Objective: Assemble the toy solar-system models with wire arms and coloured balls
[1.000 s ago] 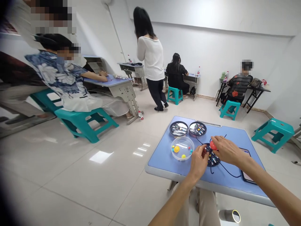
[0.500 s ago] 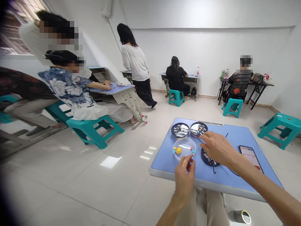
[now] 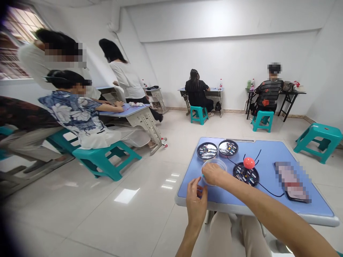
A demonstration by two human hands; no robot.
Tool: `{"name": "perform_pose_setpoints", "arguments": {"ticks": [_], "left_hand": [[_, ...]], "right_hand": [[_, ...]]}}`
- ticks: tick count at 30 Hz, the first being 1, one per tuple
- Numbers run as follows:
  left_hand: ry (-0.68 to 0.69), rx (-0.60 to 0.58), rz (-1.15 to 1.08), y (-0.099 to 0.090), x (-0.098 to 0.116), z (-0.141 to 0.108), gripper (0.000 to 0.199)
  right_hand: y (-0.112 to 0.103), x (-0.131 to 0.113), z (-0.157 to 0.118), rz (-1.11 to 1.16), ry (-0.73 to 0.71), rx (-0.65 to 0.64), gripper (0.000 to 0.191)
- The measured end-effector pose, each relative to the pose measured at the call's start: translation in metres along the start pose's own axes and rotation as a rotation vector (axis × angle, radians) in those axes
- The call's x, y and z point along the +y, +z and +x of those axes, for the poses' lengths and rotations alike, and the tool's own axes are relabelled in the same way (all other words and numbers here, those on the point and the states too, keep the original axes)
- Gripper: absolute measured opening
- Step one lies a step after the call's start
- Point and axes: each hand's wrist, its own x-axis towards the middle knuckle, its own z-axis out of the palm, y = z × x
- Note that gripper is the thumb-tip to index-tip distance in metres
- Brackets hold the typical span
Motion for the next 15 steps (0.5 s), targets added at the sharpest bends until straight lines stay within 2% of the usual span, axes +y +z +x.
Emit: {"name": "perform_pose_setpoints", "arguments": {"ticks": [3,5,7,9,11,13,15], "left_hand": [[-0.021,-0.008,-0.014,-0.006,0.004,0.001,0.027],[-0.029,0.016,-0.028,-0.013,0.012,0.001,0.025],[0.001,0.046,-0.064,-0.02,0.026,0.001,0.024],[0.066,0.046,-0.124,-0.027,0.044,-0.001,0.026],[0.154,-0.005,-0.184,-0.031,0.063,-0.004,0.03],[0.267,-0.075,-0.22,-0.033,0.08,-0.009,0.034],[0.359,-0.139,-0.229,-0.033,0.091,-0.014,0.036]], "right_hand": [[-0.009,0.007,-0.009,0.088,0.006,0.038,0.021],[-0.019,0.013,-0.026,0.175,-0.026,0.077,0.024],[-0.026,0.018,-0.05,0.359,-0.099,0.099,0.028],[-0.028,0.021,-0.077,0.969,-0.22,0.076,0.026],[-0.023,0.022,-0.102,1.419,-0.292,0.045,0.027],[-0.013,0.022,-0.121,1.687,-0.32,0.033,0.03],[-0.001,0.022,-0.135,1.835,-0.314,0.032,0.033]]}}
